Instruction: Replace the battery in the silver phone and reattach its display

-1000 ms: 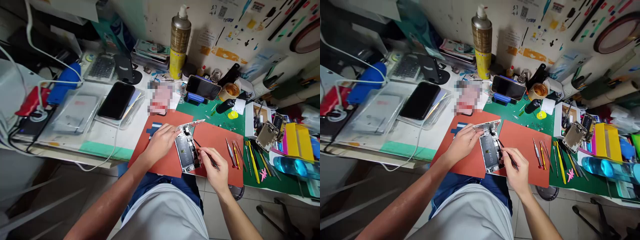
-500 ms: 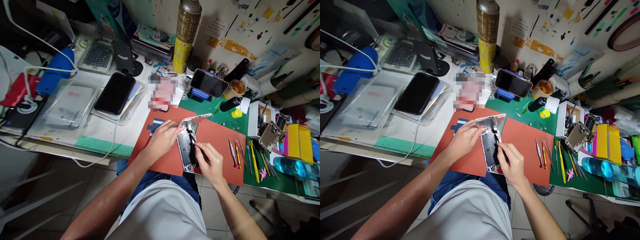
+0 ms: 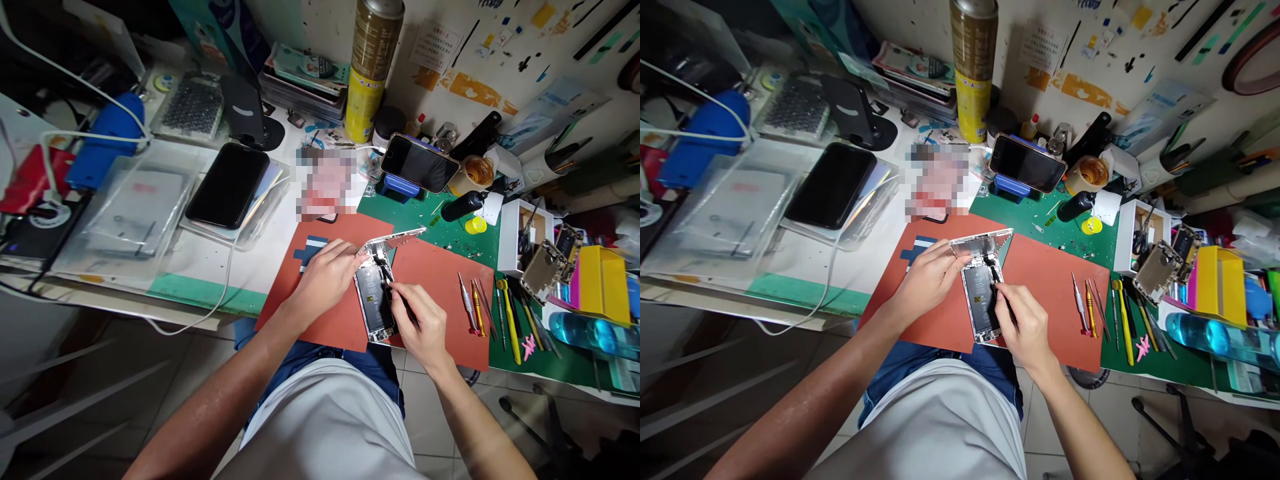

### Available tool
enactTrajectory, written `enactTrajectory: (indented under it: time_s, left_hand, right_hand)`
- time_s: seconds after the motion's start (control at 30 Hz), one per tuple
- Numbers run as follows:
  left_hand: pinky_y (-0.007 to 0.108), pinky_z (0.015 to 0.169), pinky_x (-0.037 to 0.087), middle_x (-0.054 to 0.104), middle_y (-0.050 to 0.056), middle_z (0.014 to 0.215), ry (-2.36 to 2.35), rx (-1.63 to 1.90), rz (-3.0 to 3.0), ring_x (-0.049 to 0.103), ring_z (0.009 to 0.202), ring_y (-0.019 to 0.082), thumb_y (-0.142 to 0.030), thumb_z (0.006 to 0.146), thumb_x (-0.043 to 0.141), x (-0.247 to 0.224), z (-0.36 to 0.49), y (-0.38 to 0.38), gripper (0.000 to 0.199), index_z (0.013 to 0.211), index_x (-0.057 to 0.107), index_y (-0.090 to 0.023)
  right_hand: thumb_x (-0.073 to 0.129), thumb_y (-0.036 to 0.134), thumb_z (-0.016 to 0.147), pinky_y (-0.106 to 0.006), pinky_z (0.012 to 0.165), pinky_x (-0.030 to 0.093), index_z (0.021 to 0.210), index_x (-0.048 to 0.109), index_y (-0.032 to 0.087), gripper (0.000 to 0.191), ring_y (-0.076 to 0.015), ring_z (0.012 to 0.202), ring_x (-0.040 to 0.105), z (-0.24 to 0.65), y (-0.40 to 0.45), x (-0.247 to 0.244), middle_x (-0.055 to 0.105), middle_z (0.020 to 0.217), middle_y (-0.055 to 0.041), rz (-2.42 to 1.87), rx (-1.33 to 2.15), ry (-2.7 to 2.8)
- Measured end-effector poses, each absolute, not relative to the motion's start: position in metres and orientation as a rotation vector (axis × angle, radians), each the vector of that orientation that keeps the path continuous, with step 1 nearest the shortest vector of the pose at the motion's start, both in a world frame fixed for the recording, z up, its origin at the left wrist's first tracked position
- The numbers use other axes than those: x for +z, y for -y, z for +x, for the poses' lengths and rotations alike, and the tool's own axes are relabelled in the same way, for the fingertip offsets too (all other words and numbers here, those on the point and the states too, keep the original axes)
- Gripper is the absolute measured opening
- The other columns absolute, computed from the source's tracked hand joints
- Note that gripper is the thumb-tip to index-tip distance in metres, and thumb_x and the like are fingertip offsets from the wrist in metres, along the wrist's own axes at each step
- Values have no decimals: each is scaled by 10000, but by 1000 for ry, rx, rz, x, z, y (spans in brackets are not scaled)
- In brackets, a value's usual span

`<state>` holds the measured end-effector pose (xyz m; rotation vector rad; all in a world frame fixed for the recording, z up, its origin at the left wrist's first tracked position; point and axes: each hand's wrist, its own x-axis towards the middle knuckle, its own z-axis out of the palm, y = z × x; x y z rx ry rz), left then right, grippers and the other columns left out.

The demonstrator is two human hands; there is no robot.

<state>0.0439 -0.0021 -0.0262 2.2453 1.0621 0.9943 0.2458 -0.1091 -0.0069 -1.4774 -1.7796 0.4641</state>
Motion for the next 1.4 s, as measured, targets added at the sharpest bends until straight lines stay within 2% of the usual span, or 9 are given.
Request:
enactTrajectory:
  time_s: [0.17, 0.33, 0.43, 0.7, 0.83, 0.97, 1.1, 1.2, 1.4]
  left_hand:
    - [392, 830, 575, 776, 61, 983, -1048, 1004, 2252, 683, 904, 212, -276, 1117, 451, -25, 44, 2, 307, 1023, 726, -180]
    - [407, 836, 579, 777, 66, 990, -1047, 987, 2240, 691, 914, 217, -292, 1122, 434, -25, 43, 2, 323, 1053, 733, -192]
    - [402, 834, 576, 773, 63, 989, -1043, 983, 2239, 684, 915, 216, -287, 1123, 430, -25, 43, 3, 319, 1059, 728, -193]
    - [405, 870, 580, 776, 59, 999, -1067, 980, 2221, 691, 945, 215, -301, 1122, 437, -27, 43, 3, 318, 1048, 729, -195]
    - [404, 876, 584, 771, 55, 987, -1078, 974, 2214, 693, 949, 215, -300, 1116, 459, -29, 43, 3, 302, 1038, 732, -198]
    - [410, 889, 580, 772, 62, 1016, -1075, 970, 2216, 701, 975, 222, -284, 1111, 472, -30, 43, 3, 287, 1036, 737, -206]
    - [411, 896, 573, 773, 67, 1025, -1061, 973, 2233, 704, 978, 226, -270, 1108, 476, -29, 43, 3, 278, 1032, 734, -198]
    - [396, 854, 572, 771, 65, 998, -1064, 997, 2244, 687, 923, 219, -269, 1107, 482, -28, 44, 2, 267, 1038, 724, -180]
    - [386, 819, 564, 766, 59, 966, -1042, 1019, 2283, 672, 879, 213, -259, 1111, 466, -28, 44, 3, 278, 1025, 718, -180]
  right_hand:
    - [570, 107, 1030, -412, 813, 628, 1443, 612, 208, 428, -261, 933, 732, 253, 107, -12, 748, 1094, -144, -1414, 220, 2077]
    - [547, 93, 1039, -434, 797, 628, 1528, 529, 219, 505, -270, 926, 726, 272, 103, -18, 751, 1169, -160, -1317, 102, 2324]
    - [511, 76, 1048, -448, 823, 632, 1542, 508, 213, 512, -270, 964, 726, 280, 101, -19, 745, 1206, -164, -1255, 83, 2434]
    - [464, 80, 1057, -433, 815, 646, 1500, 561, 197, 468, -262, 936, 729, 281, 100, -23, 759, 1083, -143, -1235, 54, 2475]
    - [504, 94, 1044, -417, 787, 645, 1482, 580, 198, 456, -261, 918, 738, 282, 104, -25, 763, 1121, -156, -1236, 0, 2444]
    - [570, 100, 1019, -412, 759, 636, 1400, 648, 230, 410, -254, 884, 740, 280, 107, -12, 770, 1082, -134, -1293, 130, 2204]
    - [640, 144, 1009, -390, 778, 625, 1147, 764, 244, 211, -226, 882, 736, 277, 99, 11, 764, 1009, -85, -1410, 471, 1844]
    - [671, 218, 1005, -369, 762, 601, 1014, 781, 236, 112, -210, 852, 717, 279, 86, 21, 753, 956, -61, -1476, 628, 1662]
    - [704, 384, 972, -278, 599, 532, 936, 756, 217, 179, -149, 686, 635, 287, 62, 19, 716, 857, -13, -1566, 922, 1434]
